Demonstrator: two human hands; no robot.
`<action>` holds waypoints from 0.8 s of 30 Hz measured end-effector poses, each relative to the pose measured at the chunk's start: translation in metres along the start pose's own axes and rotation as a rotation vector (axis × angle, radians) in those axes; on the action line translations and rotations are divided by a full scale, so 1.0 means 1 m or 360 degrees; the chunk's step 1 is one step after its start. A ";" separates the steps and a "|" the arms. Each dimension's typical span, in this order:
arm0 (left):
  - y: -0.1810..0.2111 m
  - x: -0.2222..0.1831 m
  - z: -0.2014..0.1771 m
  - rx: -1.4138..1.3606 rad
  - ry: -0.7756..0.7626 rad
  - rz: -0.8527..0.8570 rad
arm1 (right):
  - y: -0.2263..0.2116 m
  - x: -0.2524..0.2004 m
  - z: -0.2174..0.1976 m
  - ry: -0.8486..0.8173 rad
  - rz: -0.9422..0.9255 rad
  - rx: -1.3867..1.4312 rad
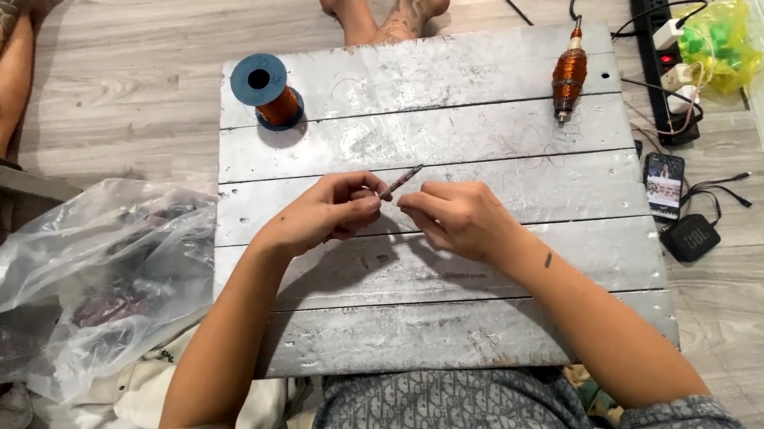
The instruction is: Manually winding thin copper wire around a small metal rod to create a coil component.
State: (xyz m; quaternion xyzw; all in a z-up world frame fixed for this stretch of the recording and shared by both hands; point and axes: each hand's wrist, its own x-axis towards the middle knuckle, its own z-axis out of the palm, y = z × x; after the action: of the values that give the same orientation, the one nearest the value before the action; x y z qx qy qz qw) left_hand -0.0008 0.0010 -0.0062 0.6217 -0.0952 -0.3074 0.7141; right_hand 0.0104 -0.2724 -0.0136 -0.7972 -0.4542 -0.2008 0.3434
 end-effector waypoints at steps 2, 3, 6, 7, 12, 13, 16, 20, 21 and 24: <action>-0.002 0.000 -0.002 0.0050 -0.0035 0.0032 | 0.001 0.001 0.000 -0.0003 0.0064 0.0154; -0.003 0.000 -0.004 0.0098 -0.0066 0.0065 | 0.003 0.002 0.001 -0.0008 0.0124 0.0309; 0.008 -0.004 0.001 0.0262 -0.0163 0.0094 | 0.016 -0.004 0.007 -0.0095 0.0209 0.0455; 0.009 -0.006 0.002 0.0260 -0.0159 0.0092 | 0.017 -0.004 0.008 -0.0097 0.0209 0.0458; 0.016 -0.009 0.008 0.0847 -0.0347 -0.0068 | 0.019 -0.003 0.002 -0.0134 0.0151 0.0429; 0.014 -0.008 0.011 0.0847 -0.0350 -0.0067 | 0.022 -0.006 0.005 -0.0133 0.0153 0.0427; 0.013 -0.006 0.020 0.1186 -0.0058 -0.0148 | 0.027 -0.010 0.009 -0.0090 0.0059 0.0327; 0.008 -0.002 0.020 0.1351 0.0289 -0.0056 | 0.021 -0.009 0.013 -0.0036 -0.0129 0.0074; 0.005 0.000 0.018 0.1303 0.0383 -0.0005 | 0.020 -0.009 0.014 -0.0033 -0.0151 0.0007; 0.002 0.002 0.015 0.1262 0.0470 0.0127 | 0.019 -0.010 0.017 -0.0030 -0.0118 -0.0002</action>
State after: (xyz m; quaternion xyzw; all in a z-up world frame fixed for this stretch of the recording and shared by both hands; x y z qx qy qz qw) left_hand -0.0066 -0.0122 -0.0019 0.8814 -0.1267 -0.1267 0.4371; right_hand 0.0224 -0.2729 -0.0382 -0.7819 -0.4864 -0.2060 0.3310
